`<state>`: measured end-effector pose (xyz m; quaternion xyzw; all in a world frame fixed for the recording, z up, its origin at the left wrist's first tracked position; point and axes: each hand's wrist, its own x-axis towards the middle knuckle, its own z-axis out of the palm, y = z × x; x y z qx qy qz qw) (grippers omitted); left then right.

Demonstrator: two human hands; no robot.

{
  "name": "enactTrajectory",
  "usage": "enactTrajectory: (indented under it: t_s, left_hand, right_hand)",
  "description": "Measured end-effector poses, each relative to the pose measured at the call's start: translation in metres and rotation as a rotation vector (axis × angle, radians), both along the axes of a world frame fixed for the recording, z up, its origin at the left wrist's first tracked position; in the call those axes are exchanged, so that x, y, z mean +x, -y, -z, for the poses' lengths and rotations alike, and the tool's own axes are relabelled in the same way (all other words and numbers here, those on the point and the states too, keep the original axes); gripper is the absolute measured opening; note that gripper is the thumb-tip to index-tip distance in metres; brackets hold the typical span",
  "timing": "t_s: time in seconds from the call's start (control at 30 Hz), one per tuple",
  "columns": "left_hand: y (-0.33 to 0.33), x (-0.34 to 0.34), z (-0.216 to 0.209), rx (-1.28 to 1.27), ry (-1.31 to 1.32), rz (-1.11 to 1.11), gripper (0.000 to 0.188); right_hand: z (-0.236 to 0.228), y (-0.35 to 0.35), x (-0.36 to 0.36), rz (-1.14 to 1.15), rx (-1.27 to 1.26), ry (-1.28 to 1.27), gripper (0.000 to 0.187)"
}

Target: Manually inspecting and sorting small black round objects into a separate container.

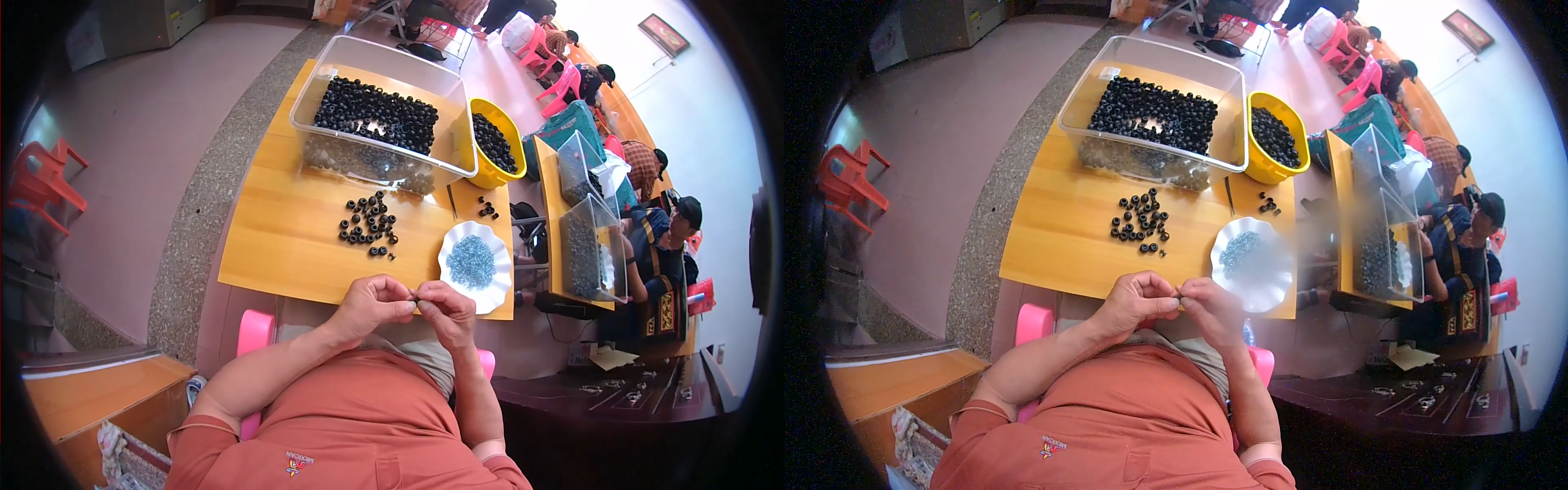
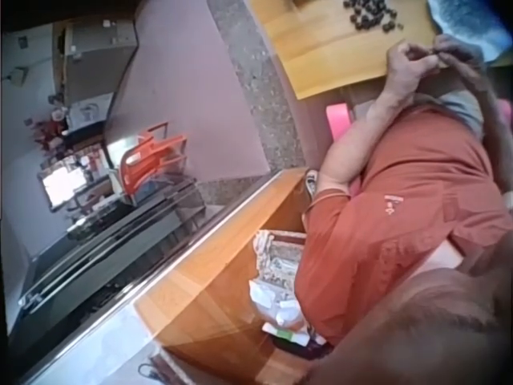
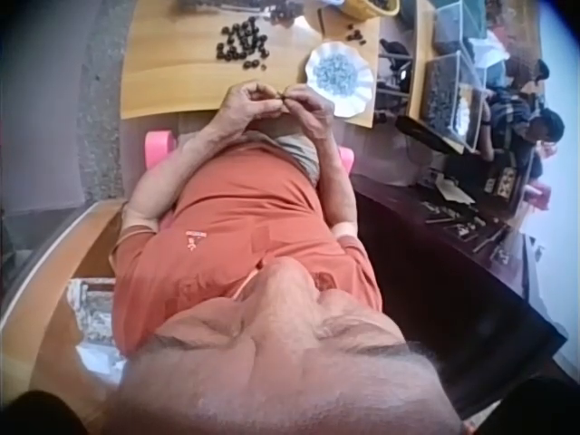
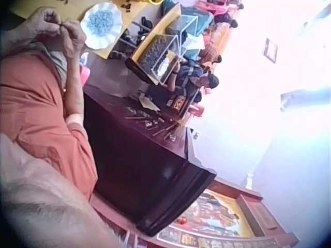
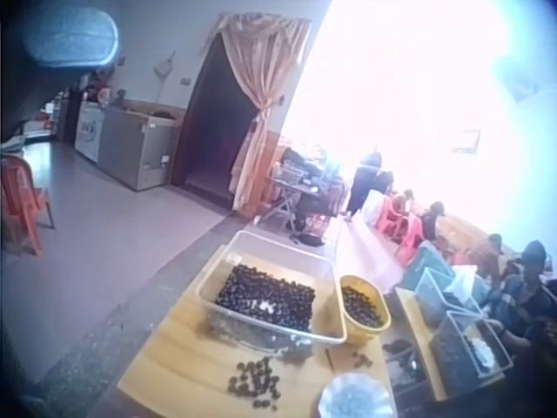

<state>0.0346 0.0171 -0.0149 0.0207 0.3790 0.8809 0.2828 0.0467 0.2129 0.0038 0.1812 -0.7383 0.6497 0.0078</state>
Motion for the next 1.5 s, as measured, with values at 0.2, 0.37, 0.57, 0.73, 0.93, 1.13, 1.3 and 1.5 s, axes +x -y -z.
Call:
enactTrajectory:
  t_s: [0.2, 0.37, 0.57, 0.73, 0.93, 1.13, 1.3, 1.5]
  left_hand:
    - [0.001, -0.001, 0.002, 0.025, 0.044, 0.009, 0.015]
    - [0.001, -0.001, 0.001, 0.025, 0.034, -0.012, 0.016]
    - [0.001, 0.0, 0.003, 0.03, 0.02, -0.044, 0.016]
    - [0.001, 0.001, 0.001, 0.0, -0.008, -0.046, 0.015]
    - [0.002, 0.002, -0.001, 0.009, -0.025, -0.059, 0.014]
    - [-0.001, 0.003, -0.003, 0.048, -0.009, -0.099, 0.014]
    - [-0.004, 0.003, 0.001, -0.005, 0.019, -0.135, 0.017]
    - [-0.002, 0.004, -0.004, -0.031, 0.005, -0.164, 0.018]
  right_hand:
    - [-0.002, 0.002, 0.005, 0.048, 0.151, -0.071, 0.021]
    - [-0.01, 0.009, 0.007, 0.121, 0.316, -0.313, 0.031]
    - [-0.015, 0.015, 0.008, 0.184, 0.545, -0.507, 0.035]
    - [-0.012, 0.015, 0.009, 0.203, 0.56, -0.564, 0.033]
    - [-0.011, 0.017, 0.008, 0.189, 0.54, -0.536, 0.032]
    - [-0.002, 0.017, 0.009, 0.194, 0.431, -0.355, 0.033]
    - [-0.003, 0.029, 0.011, 0.256, 0.389, -0.39, 0.037]
    - [-0.006, 0.038, 0.011, 0.338, 0.474, -0.472, 0.031]
